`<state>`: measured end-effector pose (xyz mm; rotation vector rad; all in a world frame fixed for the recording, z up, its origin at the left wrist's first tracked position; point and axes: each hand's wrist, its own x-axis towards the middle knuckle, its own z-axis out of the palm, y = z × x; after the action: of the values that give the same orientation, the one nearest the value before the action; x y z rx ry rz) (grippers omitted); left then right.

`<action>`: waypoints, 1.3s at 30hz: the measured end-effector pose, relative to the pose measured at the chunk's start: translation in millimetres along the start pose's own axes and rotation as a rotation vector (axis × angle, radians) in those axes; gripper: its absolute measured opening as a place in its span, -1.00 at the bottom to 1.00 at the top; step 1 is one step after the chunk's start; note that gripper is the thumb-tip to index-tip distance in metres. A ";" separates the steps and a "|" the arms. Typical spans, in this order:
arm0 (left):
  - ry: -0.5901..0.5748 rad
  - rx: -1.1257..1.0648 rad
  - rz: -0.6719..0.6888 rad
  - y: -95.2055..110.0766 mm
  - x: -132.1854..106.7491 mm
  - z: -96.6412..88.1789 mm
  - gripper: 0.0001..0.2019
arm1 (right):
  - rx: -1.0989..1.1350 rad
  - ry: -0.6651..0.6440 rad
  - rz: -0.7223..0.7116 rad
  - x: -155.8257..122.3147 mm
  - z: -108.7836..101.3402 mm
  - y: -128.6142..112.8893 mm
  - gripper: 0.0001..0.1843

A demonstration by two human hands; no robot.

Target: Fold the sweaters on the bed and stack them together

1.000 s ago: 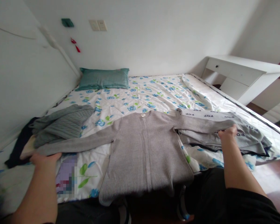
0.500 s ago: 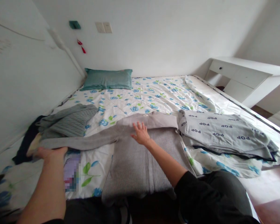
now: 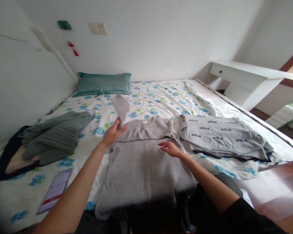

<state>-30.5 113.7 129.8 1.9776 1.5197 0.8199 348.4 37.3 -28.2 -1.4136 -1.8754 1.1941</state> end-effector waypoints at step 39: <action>-0.305 0.559 -0.305 -112.8 -120.1 12.3 -0.50 | -0.719 0.025 0.434 -36.8 -66.6 12.1 -0.68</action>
<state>-119.1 24.3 22.8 2.0319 1.9293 -0.0476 420.1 26.7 -2.0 -2.2913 -2.1544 0.6646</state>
